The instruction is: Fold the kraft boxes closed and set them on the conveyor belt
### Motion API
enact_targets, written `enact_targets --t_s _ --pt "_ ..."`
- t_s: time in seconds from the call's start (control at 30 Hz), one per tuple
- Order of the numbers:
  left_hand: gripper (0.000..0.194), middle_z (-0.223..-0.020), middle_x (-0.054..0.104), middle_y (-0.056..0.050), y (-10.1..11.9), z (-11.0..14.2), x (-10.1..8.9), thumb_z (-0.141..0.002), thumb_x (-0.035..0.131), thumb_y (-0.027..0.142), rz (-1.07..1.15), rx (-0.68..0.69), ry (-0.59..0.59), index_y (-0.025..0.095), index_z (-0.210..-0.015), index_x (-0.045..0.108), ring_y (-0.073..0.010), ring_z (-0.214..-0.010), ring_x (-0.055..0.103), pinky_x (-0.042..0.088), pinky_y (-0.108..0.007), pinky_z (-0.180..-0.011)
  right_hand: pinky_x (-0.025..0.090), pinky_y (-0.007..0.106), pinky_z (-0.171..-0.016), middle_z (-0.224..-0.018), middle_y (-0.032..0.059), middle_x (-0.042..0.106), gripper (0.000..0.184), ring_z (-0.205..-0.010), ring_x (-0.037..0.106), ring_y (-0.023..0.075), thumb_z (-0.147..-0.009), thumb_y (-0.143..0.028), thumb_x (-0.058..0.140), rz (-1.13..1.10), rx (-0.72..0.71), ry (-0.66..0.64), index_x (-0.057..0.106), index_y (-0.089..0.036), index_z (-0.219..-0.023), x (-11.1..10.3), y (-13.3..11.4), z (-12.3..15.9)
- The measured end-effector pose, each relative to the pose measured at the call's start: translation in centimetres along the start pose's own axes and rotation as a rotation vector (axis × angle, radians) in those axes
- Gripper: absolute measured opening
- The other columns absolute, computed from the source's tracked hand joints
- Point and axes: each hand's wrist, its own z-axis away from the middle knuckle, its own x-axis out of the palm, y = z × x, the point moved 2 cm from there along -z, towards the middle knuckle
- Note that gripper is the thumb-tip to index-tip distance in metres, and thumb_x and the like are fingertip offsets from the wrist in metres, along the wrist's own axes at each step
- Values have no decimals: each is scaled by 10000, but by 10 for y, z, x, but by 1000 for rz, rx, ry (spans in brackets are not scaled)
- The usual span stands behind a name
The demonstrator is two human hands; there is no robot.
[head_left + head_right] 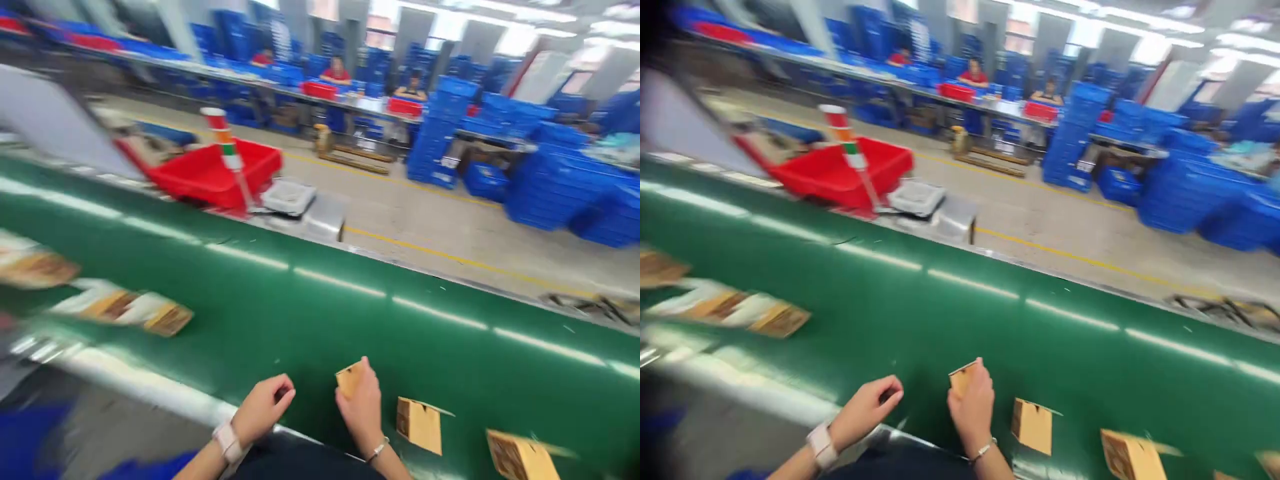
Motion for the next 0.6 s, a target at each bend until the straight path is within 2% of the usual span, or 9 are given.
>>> enact_targets --t_s 0.1,0.23,0.33,0.4,0.5,0.53,0.6 --pt "167 -656 613 -7 0 2 -18 -754 462 318 42 -99 178 199 -679 551 -170 -662 576 438 -268 -661 471 518 -898 -1188 281 544 819 -1084 546 387 -801 -458 471 5 -3 39 205 -17 -1437 -17 27 -35" --pt "116 -752 646 -11 -28 4 -40 -745 542 249 123 -209 382 191 -823 605 -160 -683 595 482 -276 -704 437 617 -884 -1219 352 480 988 -1148 481 488 -796 -652 429 -3 128 9 157 19 -1468 -36 42 -58" --pt "321 -962 656 -64 -63 6 -65 -699 629 206 214 -354 627 168 -1015 592 -184 -781 627 518 -323 -791 376 685 -936 -1365 353 358 1020 -1274 357 525 -781 -667 486 14 155 149 120 -54 -1509 -50 42 -54" --pt "468 -1115 617 -138 -90 8 -89 -697 673 212 254 -463 769 129 -1138 537 -230 -898 638 512 -379 -871 367 681 -971 -1387 343 325 1015 -1304 322 518 -754 -610 586 32 28 313 160 -75 -1505 -56 41 -46" --pt "728 -1323 469 -247 -127 3 -132 -688 747 244 261 -554 883 78 -1298 386 -317 -1170 549 437 -440 -1015 429 609 -973 -1323 329 356 997 -1278 357 488 -695 -515 704 18 -206 498 239 -80 -1463 -55 36 -33" --pt "821 -1375 414 -261 -138 0 -145 -661 782 240 259 -561 925 74 -1331 338 -336 -1262 475 392 -446 -1067 439 601 -968 -1297 320 368 969 -1267 366 482 -696 -504 703 -7 -230 508 256 -83 -1446 -54 33 -28" --pt "951 -1428 357 -250 -152 -13 -166 -601 841 217 277 -524 981 88 -1362 285 -343 -1364 350 315 -448 -1133 422 622 -977 -1272 308 366 896 -1263 356 478 -745 -512 643 -89 -215 330 252 -78 -1424 -47 23 -22"
